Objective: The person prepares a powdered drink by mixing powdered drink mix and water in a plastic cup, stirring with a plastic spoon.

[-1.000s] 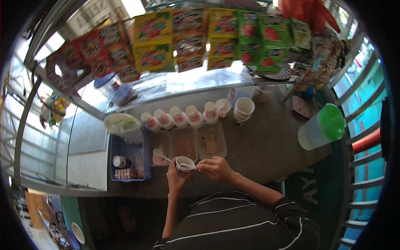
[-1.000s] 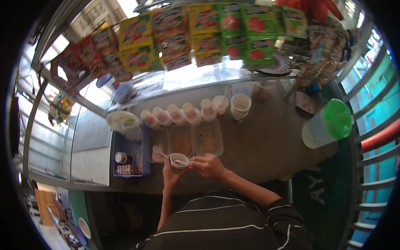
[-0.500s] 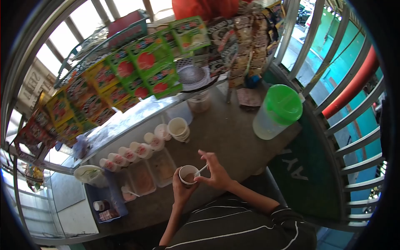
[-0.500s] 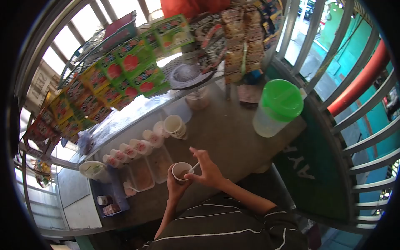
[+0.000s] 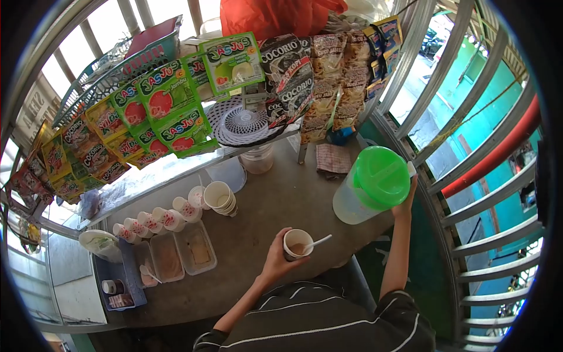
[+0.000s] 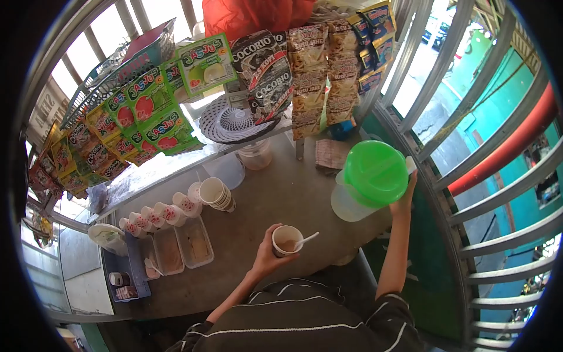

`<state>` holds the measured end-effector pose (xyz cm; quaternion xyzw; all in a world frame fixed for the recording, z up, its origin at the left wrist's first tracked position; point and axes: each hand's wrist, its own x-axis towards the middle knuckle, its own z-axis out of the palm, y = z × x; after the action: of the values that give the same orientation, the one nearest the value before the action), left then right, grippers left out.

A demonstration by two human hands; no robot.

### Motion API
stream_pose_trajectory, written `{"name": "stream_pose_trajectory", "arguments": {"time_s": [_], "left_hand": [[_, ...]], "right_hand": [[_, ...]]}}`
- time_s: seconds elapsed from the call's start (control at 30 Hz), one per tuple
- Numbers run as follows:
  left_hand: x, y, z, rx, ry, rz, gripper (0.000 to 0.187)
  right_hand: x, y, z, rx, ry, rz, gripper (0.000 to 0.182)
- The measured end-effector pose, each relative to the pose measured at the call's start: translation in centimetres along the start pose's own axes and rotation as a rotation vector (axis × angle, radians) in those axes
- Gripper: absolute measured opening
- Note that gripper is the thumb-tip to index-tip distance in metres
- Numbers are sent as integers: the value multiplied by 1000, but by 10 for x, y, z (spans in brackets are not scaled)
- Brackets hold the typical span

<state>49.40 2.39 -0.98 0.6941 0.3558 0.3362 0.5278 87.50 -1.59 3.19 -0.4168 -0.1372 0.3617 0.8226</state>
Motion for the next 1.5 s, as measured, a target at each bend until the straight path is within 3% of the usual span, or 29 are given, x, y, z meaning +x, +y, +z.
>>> {"name": "stream_pose_trajectory", "arguments": {"time_s": [0.03, 0.1, 0.2, 0.43, 0.63, 0.8, 1.13, 1.2, 1.5], "left_hand": [[3, 3, 1, 26, -66, 7, 84], [8, 5, 2, 43, -126, 39, 84], [15, 2, 1, -11, -182, 15, 84], [33, 7, -2, -44, -254, 33, 83], [36, 10, -6, -66, -272, 65, 82], [32, 13, -11, -53, -260, 67, 81], [25, 7, -12, -42, -265, 39, 81], [25, 5, -11, -24, -253, 59, 81], [23, 5, -11, -46, -235, 6, 83]], "right_hand": [[9, -11, 12, -3, -9, 9, 67], [24, -23, 30, -93, -455, 86, 65], [37, -25, 25, -150, -532, 122, 61], [10, -16, 47, -171, -449, 78, 61], [-18, -8, 89, -332, -537, 125, 66], [-24, -3, 113, -439, -698, 168, 57], [-30, -2, 119, -461, -754, 197, 55], [-28, -1, 115, -543, -752, 193, 63], [-21, 4, 110, -556, -801, 229, 65]]}}
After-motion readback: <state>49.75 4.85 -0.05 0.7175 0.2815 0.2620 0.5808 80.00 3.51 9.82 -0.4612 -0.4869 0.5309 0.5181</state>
